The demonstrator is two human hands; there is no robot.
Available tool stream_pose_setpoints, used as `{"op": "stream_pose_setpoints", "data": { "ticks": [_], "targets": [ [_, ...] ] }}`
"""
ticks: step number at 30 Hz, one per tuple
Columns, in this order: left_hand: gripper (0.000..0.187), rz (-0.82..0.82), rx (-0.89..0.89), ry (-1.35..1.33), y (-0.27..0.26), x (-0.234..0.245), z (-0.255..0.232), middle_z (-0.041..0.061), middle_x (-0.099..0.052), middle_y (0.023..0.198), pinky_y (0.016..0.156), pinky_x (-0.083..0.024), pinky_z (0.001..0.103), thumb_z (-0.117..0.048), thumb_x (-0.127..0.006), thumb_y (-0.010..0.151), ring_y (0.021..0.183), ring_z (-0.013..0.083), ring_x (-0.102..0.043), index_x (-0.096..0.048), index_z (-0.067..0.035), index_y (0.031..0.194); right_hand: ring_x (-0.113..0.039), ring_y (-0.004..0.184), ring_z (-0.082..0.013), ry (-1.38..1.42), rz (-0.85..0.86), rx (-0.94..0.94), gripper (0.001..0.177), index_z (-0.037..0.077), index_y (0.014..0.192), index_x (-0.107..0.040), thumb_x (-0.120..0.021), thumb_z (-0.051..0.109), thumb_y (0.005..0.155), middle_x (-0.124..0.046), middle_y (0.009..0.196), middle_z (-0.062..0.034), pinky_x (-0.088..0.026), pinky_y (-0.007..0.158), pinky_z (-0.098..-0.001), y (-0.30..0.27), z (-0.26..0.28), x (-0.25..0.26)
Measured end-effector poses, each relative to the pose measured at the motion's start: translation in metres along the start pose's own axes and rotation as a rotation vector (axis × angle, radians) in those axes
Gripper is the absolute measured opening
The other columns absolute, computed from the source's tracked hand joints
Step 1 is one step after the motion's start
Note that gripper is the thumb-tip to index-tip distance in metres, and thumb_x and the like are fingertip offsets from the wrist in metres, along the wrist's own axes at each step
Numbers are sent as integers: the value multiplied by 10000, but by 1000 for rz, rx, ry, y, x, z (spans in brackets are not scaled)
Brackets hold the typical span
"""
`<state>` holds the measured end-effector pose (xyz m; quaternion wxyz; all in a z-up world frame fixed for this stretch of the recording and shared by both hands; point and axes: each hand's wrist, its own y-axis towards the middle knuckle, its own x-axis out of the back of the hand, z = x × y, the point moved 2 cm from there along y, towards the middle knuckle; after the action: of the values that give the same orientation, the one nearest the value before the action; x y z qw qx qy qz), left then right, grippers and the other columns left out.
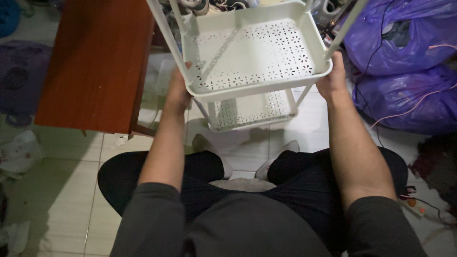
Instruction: The person assembles a white plastic rolling cart by inserting vertical poles into the corner holes of perforated trays and securing them with small white caps. The person works on the floor, handling trays and poles one at a time.
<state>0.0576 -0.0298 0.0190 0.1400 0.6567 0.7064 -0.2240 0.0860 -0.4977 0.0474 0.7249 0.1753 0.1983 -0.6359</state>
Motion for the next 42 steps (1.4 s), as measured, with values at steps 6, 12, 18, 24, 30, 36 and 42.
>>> {"op": "stream_pose_setpoints", "data": {
  "ticks": [6,12,18,24,30,36,42],
  "targets": [
    [667,166,-182,8,-12,-20,-4,140,-589,1410,1073,-498,352,-257,-594,964,1271,239,-596,-374,-29,1550,-610,1303,-190,-28,-14,52,587,81,1437,-591,-477,459,1003,-671,1350,-47,-464,1150,-362,-17,1,-5],
    [684,250,-172,-143,-7,-26,16,161,-581,1416,1104,-500,402,-271,-617,978,1284,275,-600,-339,-31,1556,-614,1307,-200,-6,50,53,562,68,1467,-572,-458,421,1045,-659,1366,-53,-461,1172,-379,-25,-2,-2],
    [611,69,-117,-97,32,-12,36,151,-642,1308,1042,-519,401,-366,-638,985,1214,268,-628,-500,-2,1455,-617,1349,-228,98,-38,15,521,41,1416,-588,-484,412,1065,-666,1377,-73,-462,1218,-398,-20,-18,20],
    [603,79,-82,-99,42,-10,39,146,-637,1304,1033,-520,394,-371,-629,981,1197,253,-631,-501,-12,1448,-615,1322,-241,29,-27,50,518,48,1409,-596,-504,412,1052,-662,1378,-88,-479,1155,-390,-13,-28,49],
    [630,180,-127,-14,17,-18,21,137,-629,1375,1051,-507,371,-422,-570,1039,1239,232,-615,-503,5,1499,-624,1128,-200,-682,-399,-177,437,56,1364,-613,-497,377,1092,-662,1291,-79,-534,901,-329,-31,15,32],
    [660,45,-42,118,-3,-7,18,97,-599,1414,1017,-491,354,-512,-500,1001,1228,212,-594,-452,-98,1513,-687,1000,-271,-1627,-250,-701,381,26,1289,-681,-575,316,1066,-741,1181,-183,-531,912,-431,-103,89,-92],
    [513,-17,-193,234,-11,23,53,133,-670,1396,1084,-468,354,-307,-527,970,1252,216,-627,-639,-28,1386,-649,999,-215,-1600,501,122,310,73,1123,-679,-673,363,1013,-651,1126,-81,-571,897,-383,-95,30,-231]
  ]
}}
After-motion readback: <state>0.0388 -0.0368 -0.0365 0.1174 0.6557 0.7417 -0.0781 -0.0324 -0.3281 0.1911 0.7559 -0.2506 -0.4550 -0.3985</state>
